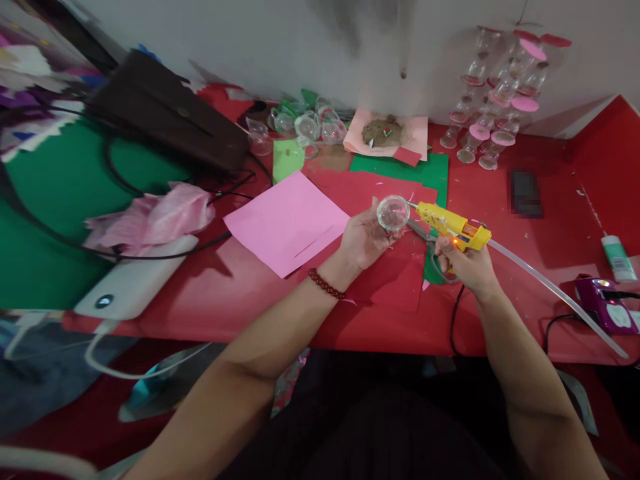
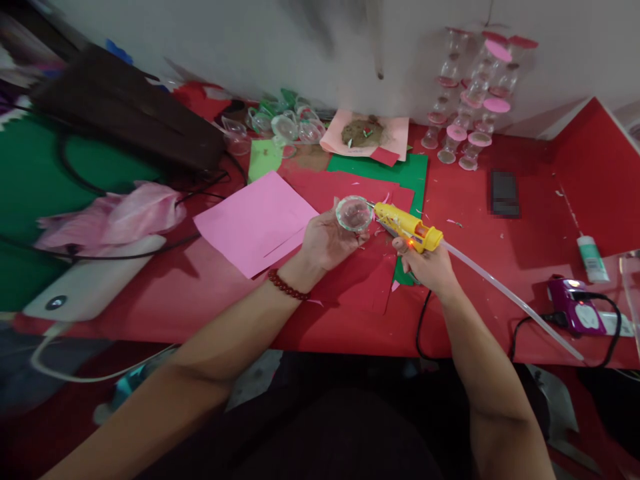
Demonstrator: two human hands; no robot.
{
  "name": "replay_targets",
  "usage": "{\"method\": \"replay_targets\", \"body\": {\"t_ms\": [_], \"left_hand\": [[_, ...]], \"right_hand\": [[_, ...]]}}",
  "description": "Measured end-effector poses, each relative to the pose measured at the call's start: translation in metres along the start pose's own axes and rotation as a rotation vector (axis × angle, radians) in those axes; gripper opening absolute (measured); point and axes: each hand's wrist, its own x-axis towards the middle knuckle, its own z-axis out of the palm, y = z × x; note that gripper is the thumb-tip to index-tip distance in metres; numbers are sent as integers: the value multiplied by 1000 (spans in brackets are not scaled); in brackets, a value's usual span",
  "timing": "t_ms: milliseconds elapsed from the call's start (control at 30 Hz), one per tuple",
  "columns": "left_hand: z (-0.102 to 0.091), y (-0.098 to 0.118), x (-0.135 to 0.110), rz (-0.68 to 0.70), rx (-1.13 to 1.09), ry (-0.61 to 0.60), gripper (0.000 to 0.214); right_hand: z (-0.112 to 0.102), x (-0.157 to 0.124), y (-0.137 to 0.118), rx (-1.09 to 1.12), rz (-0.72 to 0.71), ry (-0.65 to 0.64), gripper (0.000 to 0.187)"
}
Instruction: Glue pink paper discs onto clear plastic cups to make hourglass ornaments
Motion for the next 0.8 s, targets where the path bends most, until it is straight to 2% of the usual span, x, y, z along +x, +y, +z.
{"method": "replay_targets", "body": {"t_ms": [333,800], "left_hand": [[0,4,-1,14,-7,22,32],[2,8,-3,32,-12,23,36]], "right_hand": [[0,1,-2,-48,29,14,72],[0,1,0,-34,21,-11,67]]}}
